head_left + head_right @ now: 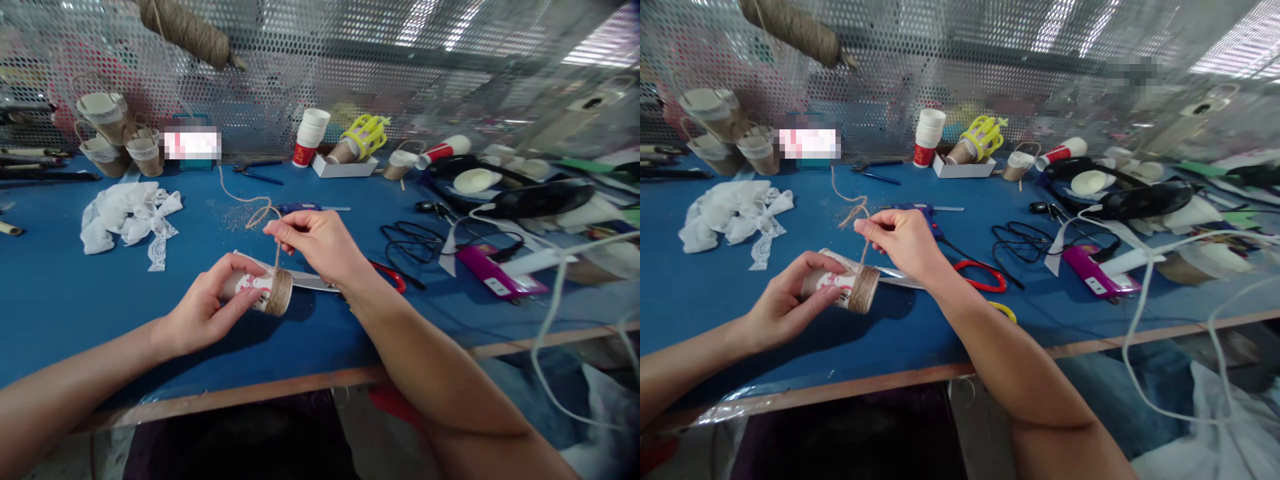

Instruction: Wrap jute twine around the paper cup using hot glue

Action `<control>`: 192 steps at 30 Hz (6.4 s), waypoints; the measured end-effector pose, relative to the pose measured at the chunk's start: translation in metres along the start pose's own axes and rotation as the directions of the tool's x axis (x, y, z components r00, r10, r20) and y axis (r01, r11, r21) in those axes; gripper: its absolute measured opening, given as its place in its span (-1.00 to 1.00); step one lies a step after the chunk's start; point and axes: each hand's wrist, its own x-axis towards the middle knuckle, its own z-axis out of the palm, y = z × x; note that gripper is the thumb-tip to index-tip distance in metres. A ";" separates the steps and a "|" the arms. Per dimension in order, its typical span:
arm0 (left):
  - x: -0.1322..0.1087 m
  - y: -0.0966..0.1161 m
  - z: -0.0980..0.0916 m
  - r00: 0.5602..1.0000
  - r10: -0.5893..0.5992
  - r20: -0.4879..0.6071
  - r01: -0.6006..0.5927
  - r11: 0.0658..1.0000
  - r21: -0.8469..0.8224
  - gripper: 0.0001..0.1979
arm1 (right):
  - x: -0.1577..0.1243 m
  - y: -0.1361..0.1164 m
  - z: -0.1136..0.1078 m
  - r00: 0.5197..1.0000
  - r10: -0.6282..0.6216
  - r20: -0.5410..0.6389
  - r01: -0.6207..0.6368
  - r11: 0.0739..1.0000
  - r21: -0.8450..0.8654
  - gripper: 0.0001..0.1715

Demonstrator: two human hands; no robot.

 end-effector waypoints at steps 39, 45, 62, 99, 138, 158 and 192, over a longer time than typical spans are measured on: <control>0.004 -0.003 0.005 0.933 -0.347 -0.097 0.224 0.769 -0.599 -0.82 | 0.007 0.025 0.014 0.938 0.249 0.239 -0.264 0.964 0.030 -0.73; 0.006 0.003 0.005 0.922 -0.374 -0.101 0.219 0.717 -0.661 -0.80 | 0.006 0.024 0.014 0.945 0.232 0.230 -0.215 0.972 -0.097 -0.82; 0.027 0.003 -0.004 0.705 -0.693 -0.149 0.337 0.513 -0.789 -0.89 | -0.003 0.014 0.007 0.970 -0.034 0.240 0.068 0.988 -0.136 -0.71; 0.017 -0.013 -0.008 0.943 -0.312 -0.117 0.254 0.900 -0.354 -0.68 | -0.007 0.002 -0.004 0.981 0.072 0.181 -0.033 0.978 -0.206 -0.65; 0.017 -0.018 -0.012 0.919 -0.389 -0.054 0.387 0.921 -0.056 -0.66 | 0.067 0.054 -0.061 0.917 0.370 -0.150 -0.361 0.606 -0.708 -0.71; 0.018 -0.025 -0.011 0.925 -0.374 -0.065 0.367 0.924 -0.104 -0.70 | -0.018 -0.010 -0.053 0.963 0.160 0.216 -0.105 0.963 -0.247 -0.80; 0.019 -0.019 -0.012 0.934 -0.351 -0.066 0.352 0.936 0.006 -0.66 | -0.029 -0.018 -0.042 0.942 0.206 0.265 -0.004 0.796 -0.605 -0.57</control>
